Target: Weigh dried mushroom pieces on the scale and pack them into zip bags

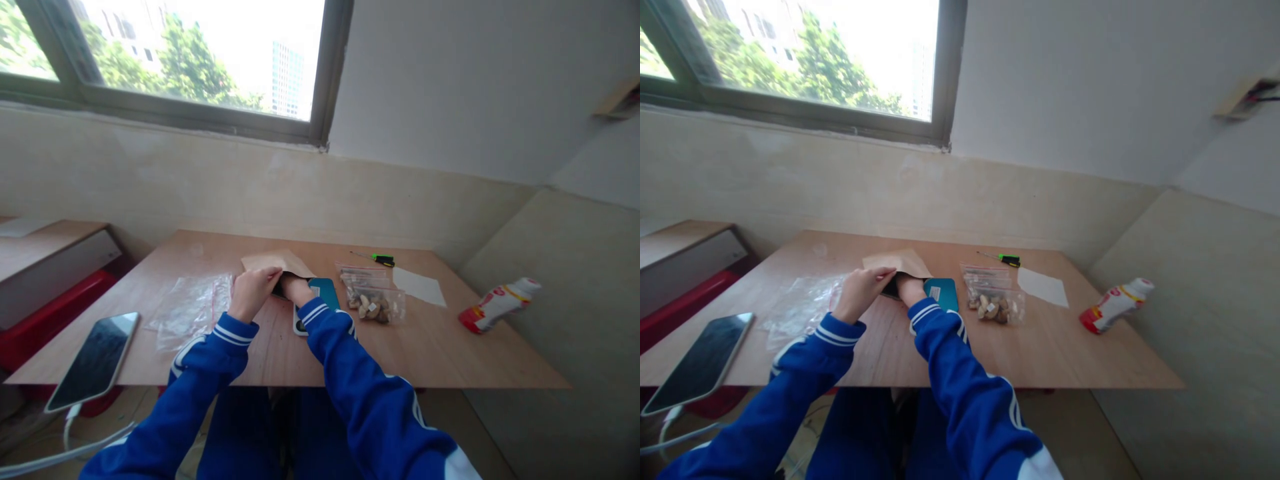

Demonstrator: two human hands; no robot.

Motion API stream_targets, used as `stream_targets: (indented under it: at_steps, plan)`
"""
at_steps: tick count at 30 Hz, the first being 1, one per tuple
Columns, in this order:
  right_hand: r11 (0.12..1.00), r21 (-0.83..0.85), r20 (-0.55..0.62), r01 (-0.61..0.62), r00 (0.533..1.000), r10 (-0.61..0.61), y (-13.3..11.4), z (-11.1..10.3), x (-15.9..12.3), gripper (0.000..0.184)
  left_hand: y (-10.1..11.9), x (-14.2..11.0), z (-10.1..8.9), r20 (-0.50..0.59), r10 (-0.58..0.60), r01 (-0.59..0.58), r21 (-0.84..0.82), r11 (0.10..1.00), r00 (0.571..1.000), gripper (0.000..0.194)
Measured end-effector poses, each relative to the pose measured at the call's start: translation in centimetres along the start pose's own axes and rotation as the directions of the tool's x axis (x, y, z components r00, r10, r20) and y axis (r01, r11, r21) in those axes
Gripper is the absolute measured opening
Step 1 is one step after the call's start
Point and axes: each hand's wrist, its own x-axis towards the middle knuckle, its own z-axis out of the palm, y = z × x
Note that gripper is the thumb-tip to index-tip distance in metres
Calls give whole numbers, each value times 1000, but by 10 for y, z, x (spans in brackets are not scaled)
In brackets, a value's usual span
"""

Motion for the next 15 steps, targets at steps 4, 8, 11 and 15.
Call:
stream_targets:
  at_steps: [4, 8, 11, 15]
  plan:
    - [999, -9, 46, -42, 998, 43, -2, -9, -24, 33, 0, 1, -2, -13, -31, 31, -31, 999, 999, 29]
    - [1000, 13, 49, -14, 999, 13, -9, -33, -50, 28, -1, 3, -10, -14, -69, 69, -36, 997, 998, 29]
    - [963, 245, -92, 116, 991, -96, -3, -52, -77, 27, -3, 7, -15, -22, -74, 74, -10, 997, 997, 30]
    - [640, 750, -157, 169, 985, -76, 35, -59, -115, 32, -6, 12, -19, -33, -74, 75, 30, 997, 997, 31]
